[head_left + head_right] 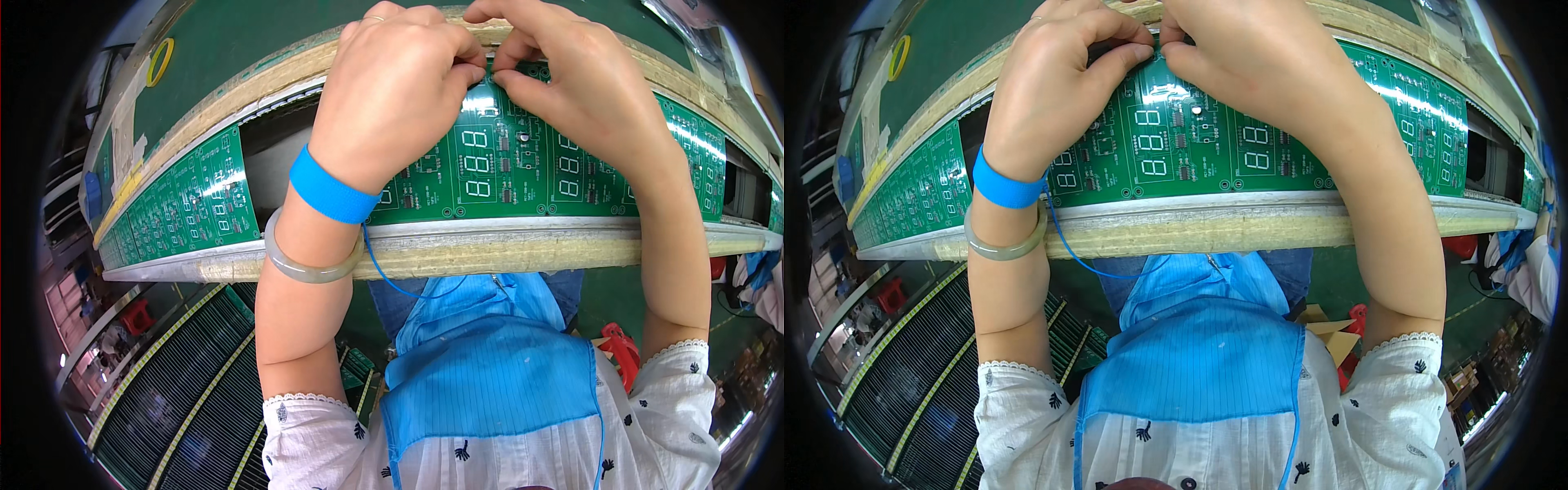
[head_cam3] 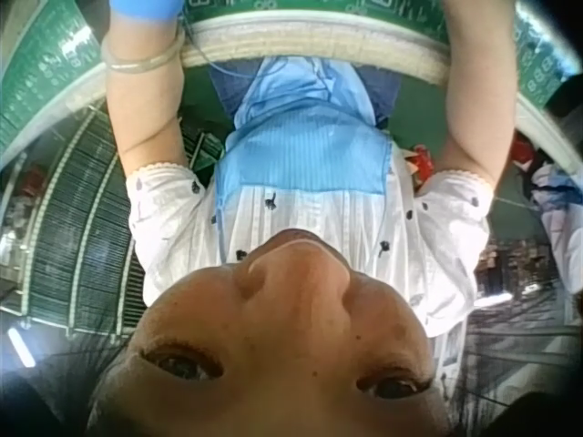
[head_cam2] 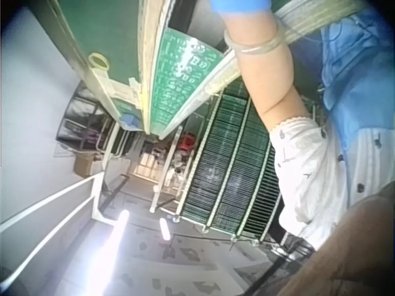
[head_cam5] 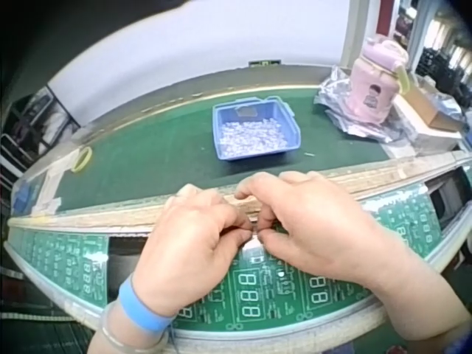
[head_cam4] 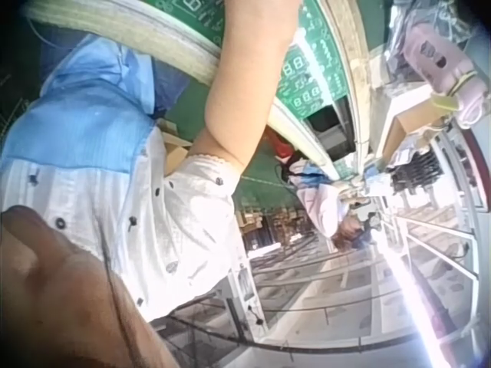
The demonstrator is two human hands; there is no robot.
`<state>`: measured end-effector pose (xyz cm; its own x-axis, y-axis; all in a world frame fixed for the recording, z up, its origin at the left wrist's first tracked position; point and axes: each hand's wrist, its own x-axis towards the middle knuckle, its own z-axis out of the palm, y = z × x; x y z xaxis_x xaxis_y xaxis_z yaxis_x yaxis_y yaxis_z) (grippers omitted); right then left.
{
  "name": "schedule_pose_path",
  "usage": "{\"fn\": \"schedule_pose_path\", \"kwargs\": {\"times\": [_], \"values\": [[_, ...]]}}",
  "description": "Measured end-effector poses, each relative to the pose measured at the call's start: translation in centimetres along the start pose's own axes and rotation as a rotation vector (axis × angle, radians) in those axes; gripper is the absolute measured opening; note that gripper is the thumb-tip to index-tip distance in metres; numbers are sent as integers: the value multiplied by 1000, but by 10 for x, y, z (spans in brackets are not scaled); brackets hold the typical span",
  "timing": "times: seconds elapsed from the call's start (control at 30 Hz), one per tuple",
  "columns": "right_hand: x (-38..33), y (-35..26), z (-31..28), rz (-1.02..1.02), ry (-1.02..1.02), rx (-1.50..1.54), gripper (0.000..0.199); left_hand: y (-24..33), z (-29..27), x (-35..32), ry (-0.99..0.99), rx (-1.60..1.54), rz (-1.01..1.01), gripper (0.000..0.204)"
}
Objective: The person inserts small electronic components into designated slots on a panel of green printed circuit boards by hand, taking the components from a blue component bin.
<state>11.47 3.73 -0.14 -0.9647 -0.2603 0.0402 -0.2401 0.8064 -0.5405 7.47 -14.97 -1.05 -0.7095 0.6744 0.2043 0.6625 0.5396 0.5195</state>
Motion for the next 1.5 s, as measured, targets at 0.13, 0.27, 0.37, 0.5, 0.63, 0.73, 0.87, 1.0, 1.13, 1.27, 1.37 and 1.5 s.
{"fn": "schedule_pose_path", "kwargs": {"times": [0.13,0.27,0.37,0.5,0.63,0.73,0.87,1.0,1.13,1.27,1.37,1.5], "values": [[-1,3,-2,-13,9,46,37,5,-3,2,-39,-5,-51,5],[-3,7,0,-51,33,76,36,5,-1,2,-34,2,-19,4],[-3,10,2,-51,41,81,35,8,-1,3,-49,35,-30,3],[-2,7,0,-25,20,96,33,-12,14,-2,46,101,72,7],[-2,9,1,-50,11,75,31,-19,21,-4,114,101,129,10],[-2,10,4,-89,21,40,29,-19,22,-4,109,89,128,10],[-2,9,3,-102,-2,-3,26,-19,21,-3,111,100,135,10],[-3,10,2,-57,10,84,28,-19,22,-2,131,111,164,9],[-1,10,-4,-1,-36,186,34,-19,18,-1,90,67,131,8],[-2,14,-6,4,-38,174,36,-22,16,-1,68,32,145,9],[-2,14,-7,25,-40,164,37,-21,12,-2,30,76,178,11],[-2,16,-9,15,-32,169,38,-18,12,-2,39,118,162,11]]}}
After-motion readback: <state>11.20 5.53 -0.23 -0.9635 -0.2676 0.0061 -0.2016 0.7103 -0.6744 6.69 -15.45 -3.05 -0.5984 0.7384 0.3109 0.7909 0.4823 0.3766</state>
